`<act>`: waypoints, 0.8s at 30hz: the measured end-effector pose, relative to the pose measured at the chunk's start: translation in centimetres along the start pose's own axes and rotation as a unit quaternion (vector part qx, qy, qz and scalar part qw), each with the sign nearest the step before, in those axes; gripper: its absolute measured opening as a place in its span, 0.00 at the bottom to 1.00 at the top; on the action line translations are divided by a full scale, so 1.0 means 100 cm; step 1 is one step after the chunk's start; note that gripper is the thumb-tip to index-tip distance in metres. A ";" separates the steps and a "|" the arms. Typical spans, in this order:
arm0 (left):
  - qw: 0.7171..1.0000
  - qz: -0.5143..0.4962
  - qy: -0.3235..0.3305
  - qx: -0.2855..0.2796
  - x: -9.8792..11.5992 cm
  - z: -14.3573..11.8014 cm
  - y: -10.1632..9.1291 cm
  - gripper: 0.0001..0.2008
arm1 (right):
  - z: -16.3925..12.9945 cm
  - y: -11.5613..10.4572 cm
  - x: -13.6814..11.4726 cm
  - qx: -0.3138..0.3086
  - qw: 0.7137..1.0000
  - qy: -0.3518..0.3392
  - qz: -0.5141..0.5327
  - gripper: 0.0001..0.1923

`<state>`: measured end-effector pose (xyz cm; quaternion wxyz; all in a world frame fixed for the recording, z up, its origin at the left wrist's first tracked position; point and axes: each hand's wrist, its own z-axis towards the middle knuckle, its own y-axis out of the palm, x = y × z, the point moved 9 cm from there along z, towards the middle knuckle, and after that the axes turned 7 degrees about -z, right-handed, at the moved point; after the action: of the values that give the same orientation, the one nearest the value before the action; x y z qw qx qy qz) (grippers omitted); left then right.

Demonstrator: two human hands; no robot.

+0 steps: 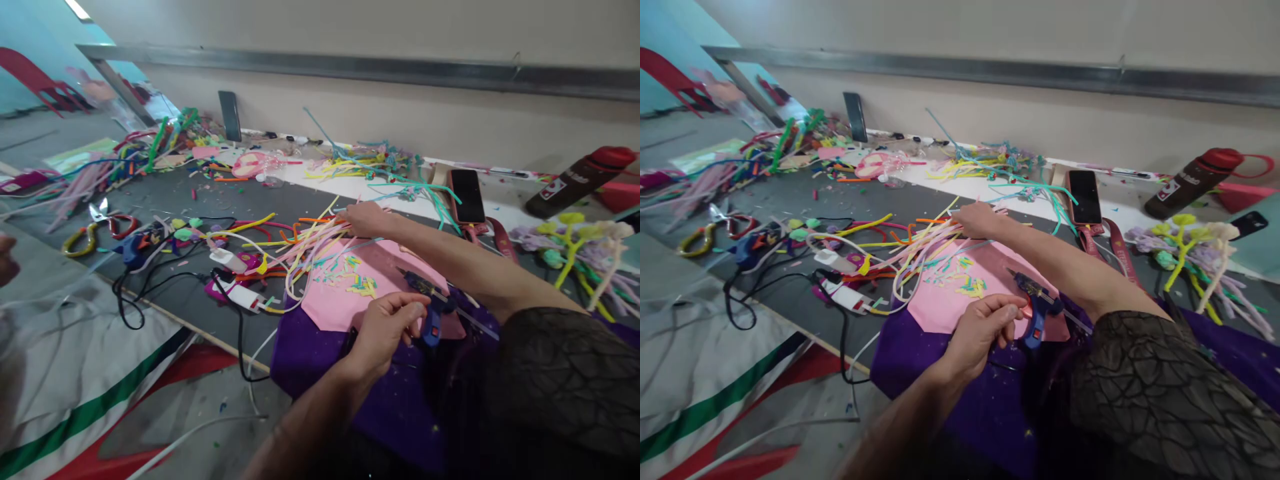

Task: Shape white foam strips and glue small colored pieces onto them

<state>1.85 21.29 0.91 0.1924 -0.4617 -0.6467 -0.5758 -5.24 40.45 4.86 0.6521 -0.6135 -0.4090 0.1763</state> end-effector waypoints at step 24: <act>0.998 -0.002 -0.053 -0.027 -0.002 -0.007 0.005 0.13 | 0.012 -0.021 0.014 0.031 0.999 -0.015 -0.021 0.14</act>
<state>2.20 20.55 1.22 0.1437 -0.4956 -0.6410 -0.5683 -5.86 41.81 7.20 0.6680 -0.5819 -0.4258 0.1840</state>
